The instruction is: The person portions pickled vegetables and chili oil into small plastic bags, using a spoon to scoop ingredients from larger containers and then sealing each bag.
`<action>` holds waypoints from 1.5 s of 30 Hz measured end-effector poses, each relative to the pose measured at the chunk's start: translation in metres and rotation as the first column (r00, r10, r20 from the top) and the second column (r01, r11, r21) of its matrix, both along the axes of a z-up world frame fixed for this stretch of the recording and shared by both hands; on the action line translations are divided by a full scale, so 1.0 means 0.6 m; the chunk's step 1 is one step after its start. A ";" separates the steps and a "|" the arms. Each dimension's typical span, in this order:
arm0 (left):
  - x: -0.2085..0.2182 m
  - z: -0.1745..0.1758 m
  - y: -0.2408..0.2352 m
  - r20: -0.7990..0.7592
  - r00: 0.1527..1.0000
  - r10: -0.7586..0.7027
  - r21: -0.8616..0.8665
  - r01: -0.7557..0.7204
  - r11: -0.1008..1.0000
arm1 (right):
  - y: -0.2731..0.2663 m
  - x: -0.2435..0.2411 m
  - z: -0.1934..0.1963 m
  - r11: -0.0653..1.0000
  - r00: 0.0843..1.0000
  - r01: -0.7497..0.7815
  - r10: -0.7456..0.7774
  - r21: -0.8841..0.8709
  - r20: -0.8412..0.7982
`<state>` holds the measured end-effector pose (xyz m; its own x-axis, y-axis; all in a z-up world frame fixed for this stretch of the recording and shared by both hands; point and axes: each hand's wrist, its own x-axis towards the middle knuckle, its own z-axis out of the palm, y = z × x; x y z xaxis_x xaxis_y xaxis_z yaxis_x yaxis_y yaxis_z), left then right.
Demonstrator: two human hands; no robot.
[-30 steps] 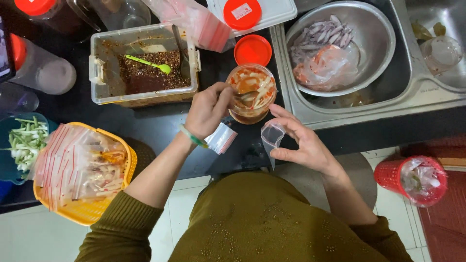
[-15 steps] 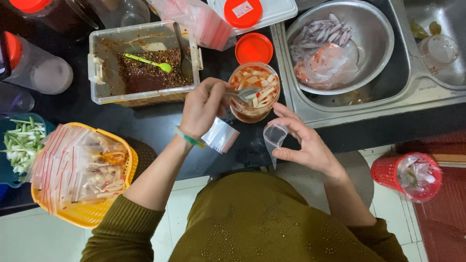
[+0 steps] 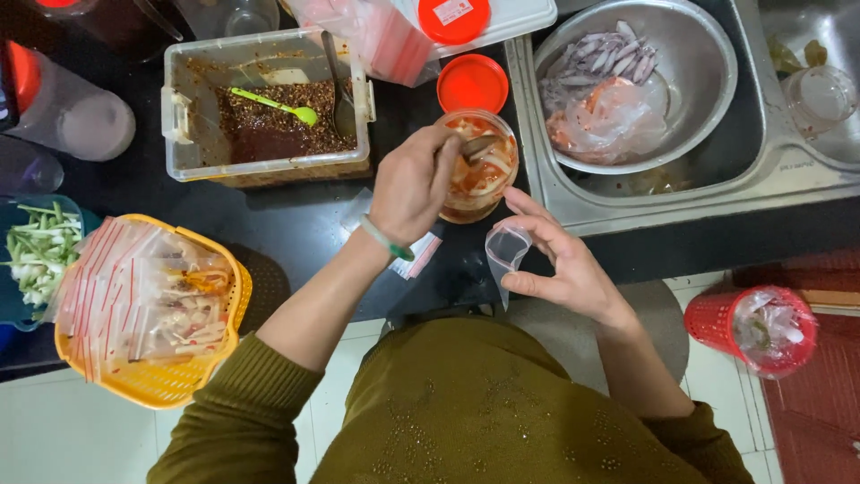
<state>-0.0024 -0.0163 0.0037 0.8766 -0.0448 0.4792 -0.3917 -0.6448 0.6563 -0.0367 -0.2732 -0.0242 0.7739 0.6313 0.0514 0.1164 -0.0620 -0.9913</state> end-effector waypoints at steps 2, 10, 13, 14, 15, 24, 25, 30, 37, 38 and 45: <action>-0.006 -0.001 0.010 -0.036 0.999 -0.016 -0.034 0.015 0.999 | -0.002 0.001 -0.002 1.000 1.000 -0.008 0.008 0.003 -0.004; -0.023 -0.005 0.025 -0.203 0.977 -0.066 -0.405 -0.022 0.914 | -0.001 0.004 0.004 1.000 1.000 -0.015 0.015 0.001 -0.004; -0.035 0.005 0.022 -0.254 0.965 -0.067 -0.378 -0.036 0.925 | 0.000 0.002 0.005 1.000 1.000 -0.011 0.011 0.007 -0.015; -0.035 0.008 0.023 -0.255 0.965 -0.067 -0.379 -0.036 0.925 | 0.000 0.002 0.002 1.000 1.000 -0.011 0.011 0.007 -0.016; -0.036 0.011 0.024 -0.236 0.969 -0.072 -0.355 -0.017 0.935 | -0.001 0.002 0.000 1.000 1.000 -0.009 0.009 0.004 -0.014; -0.044 0.024 0.010 -0.173 0.984 -0.051 -0.300 -0.003 0.954 | -0.006 0.010 -0.002 1.000 1.000 0.000 0.000 0.004 -0.019; -0.045 0.025 0.009 -0.128 0.991 -0.032 -0.227 0.003 0.974 | -0.007 0.011 -0.004 1.000 1.000 0.004 -0.004 0.002 -0.017; -0.062 0.042 -0.015 -0.045 0.999 -0.016 -0.044 0.014 0.999 | -0.007 0.011 -0.003 1.000 0.999 0.006 -0.006 0.012 -0.036; -0.057 0.032 0.004 -0.176 0.984 -0.019 -0.372 -0.049 0.927 | -0.008 0.012 -0.003 0.999 0.999 0.003 -0.001 0.036 -0.045; -0.052 0.025 0.012 -0.176 0.984 -0.021 -0.372 -0.047 0.927 | -0.009 0.013 -0.003 0.999 0.999 0.005 -0.003 0.036 -0.046; -0.033 0.033 0.047 -0.271 0.961 -0.046 -0.662 -0.152 0.734 | -0.019 0.037 0.027 0.999 0.999 0.046 -0.046 -0.013 -0.019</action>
<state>-0.0225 0.0117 0.0232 0.9595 0.2517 0.1264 -0.1280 -0.0103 0.9917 -0.0143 -0.2848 -0.0082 0.8027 0.5957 0.0281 0.0938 -0.0797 -0.9924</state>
